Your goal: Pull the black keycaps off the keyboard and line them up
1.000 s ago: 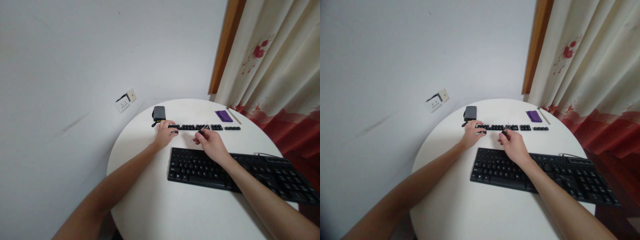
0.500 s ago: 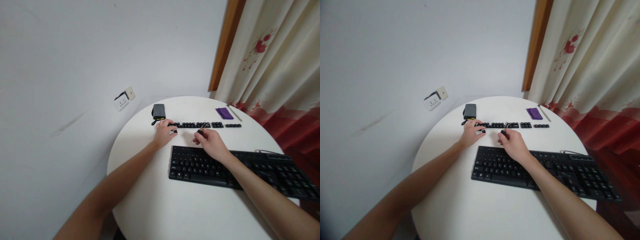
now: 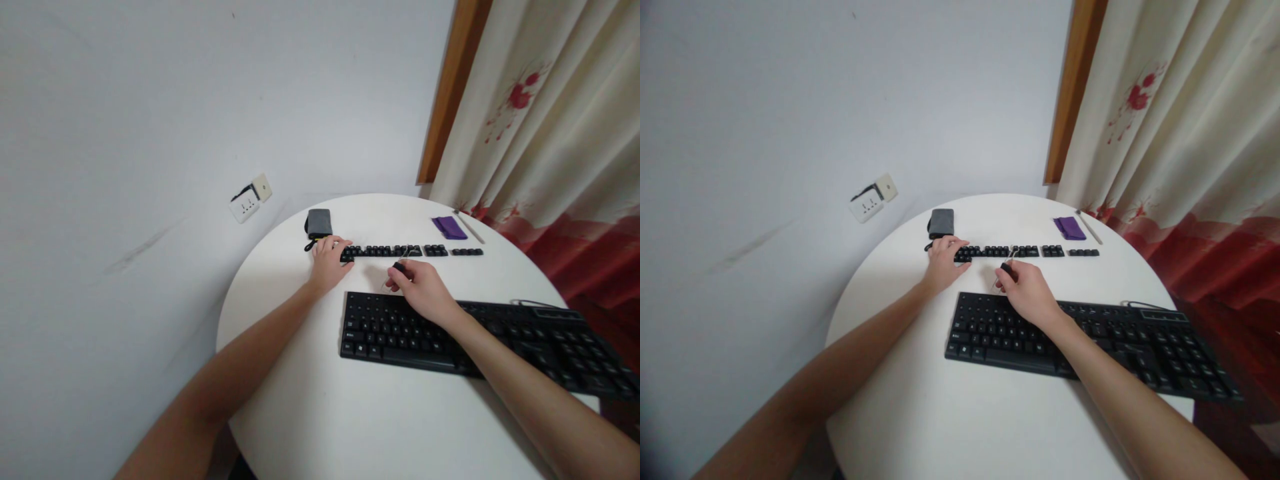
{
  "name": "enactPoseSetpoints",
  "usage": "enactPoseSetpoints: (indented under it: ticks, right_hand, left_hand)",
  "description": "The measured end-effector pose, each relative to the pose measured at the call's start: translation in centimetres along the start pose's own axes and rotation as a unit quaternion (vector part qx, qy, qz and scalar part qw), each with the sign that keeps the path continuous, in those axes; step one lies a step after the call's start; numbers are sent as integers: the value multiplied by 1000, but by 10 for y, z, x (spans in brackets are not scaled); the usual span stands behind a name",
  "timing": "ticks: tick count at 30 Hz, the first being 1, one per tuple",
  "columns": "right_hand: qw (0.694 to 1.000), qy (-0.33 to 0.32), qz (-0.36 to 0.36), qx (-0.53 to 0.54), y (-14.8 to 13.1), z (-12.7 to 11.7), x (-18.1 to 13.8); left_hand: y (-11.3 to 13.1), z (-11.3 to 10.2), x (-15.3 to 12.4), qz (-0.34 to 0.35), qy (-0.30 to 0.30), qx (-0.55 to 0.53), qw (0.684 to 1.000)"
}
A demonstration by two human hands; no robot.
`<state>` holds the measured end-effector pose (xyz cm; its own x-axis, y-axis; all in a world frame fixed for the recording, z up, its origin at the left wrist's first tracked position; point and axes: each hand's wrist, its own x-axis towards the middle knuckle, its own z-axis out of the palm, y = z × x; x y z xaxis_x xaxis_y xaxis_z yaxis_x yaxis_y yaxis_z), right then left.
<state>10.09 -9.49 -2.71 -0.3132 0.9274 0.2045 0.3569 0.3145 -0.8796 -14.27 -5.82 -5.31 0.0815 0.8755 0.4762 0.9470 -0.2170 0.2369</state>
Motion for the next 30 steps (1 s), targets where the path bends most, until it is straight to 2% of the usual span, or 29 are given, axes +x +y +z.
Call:
enactPoseSetpoints:
  ticks: [24,30]
  right_hand:
    - [1000,3,2,7,-5,-7,0]
    - [997,-8,-45,-64,-11,-17,1]
  left_hand:
    - [0,3,1,-8,2,-19,1000]
    - [3,-1,0,6,9,-47,999]
